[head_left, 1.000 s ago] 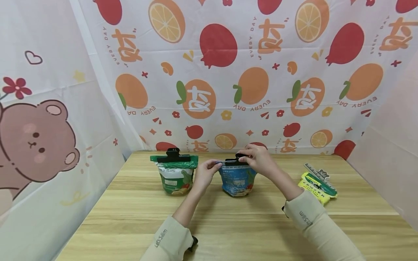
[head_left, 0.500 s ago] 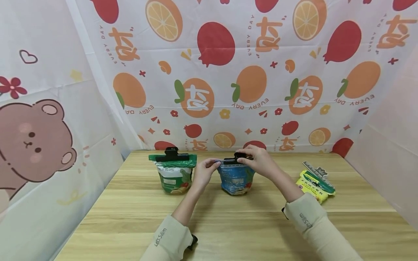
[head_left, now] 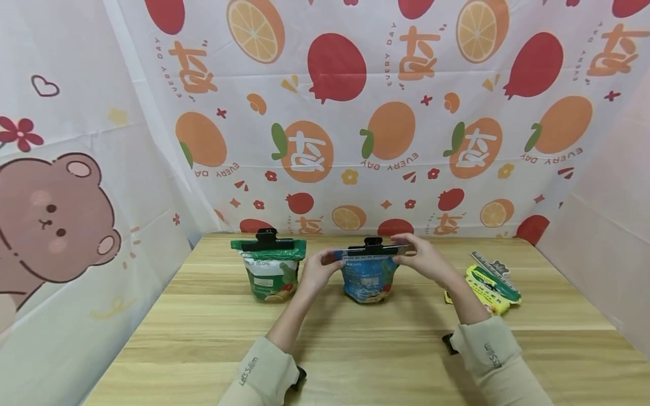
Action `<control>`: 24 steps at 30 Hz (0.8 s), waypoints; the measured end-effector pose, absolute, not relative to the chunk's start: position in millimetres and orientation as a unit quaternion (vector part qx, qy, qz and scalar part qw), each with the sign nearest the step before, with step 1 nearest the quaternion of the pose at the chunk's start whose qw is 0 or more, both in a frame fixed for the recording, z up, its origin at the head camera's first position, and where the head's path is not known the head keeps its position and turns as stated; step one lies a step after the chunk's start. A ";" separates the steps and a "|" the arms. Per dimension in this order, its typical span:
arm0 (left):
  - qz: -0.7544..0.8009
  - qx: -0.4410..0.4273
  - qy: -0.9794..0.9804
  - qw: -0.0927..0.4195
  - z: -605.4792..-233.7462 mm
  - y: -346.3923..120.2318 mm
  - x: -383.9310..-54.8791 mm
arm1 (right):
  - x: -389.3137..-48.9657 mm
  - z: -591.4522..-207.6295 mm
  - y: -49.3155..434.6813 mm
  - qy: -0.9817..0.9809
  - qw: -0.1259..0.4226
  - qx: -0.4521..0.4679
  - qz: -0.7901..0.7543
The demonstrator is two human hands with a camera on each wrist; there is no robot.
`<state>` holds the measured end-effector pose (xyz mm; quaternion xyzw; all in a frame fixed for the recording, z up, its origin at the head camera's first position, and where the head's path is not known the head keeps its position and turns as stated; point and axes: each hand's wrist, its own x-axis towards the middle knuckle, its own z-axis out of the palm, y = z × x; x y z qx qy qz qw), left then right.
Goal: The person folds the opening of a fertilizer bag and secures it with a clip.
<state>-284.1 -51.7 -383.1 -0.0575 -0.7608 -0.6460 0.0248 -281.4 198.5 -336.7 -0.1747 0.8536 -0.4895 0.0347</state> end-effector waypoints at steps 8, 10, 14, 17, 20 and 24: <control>-0.691 -0.084 -0.716 -0.056 -385.6 -49.1 -282.9 | -283.7 -366.8 192.7 0.802 0.150 -0.072 -0.574; -0.694 -0.087 -0.712 -0.065 -386.8 -47.4 -282.9 | -282.8 -370.3 190.4 0.793 0.152 -0.064 -0.587; -0.693 -0.082 -0.714 -0.059 -387.9 -46.0 -284.7 | -281.2 -371.8 186.1 0.795 0.137 -0.068 -0.588; -0.687 -0.076 -0.721 -0.058 -386.2 -46.8 -286.1 | -281.5 -372.3 182.5 0.800 0.126 -0.074 -0.582; -0.681 -0.073 -0.727 -0.055 -383.6 -47.4 -286.8 | -283.1 -373.8 179.3 0.802 0.121 -0.076 -0.580; -0.671 -0.066 -0.737 -0.047 -382.3 -46.6 -288.8 | -286.0 -376.2 177.2 0.804 0.114 -0.070 -0.579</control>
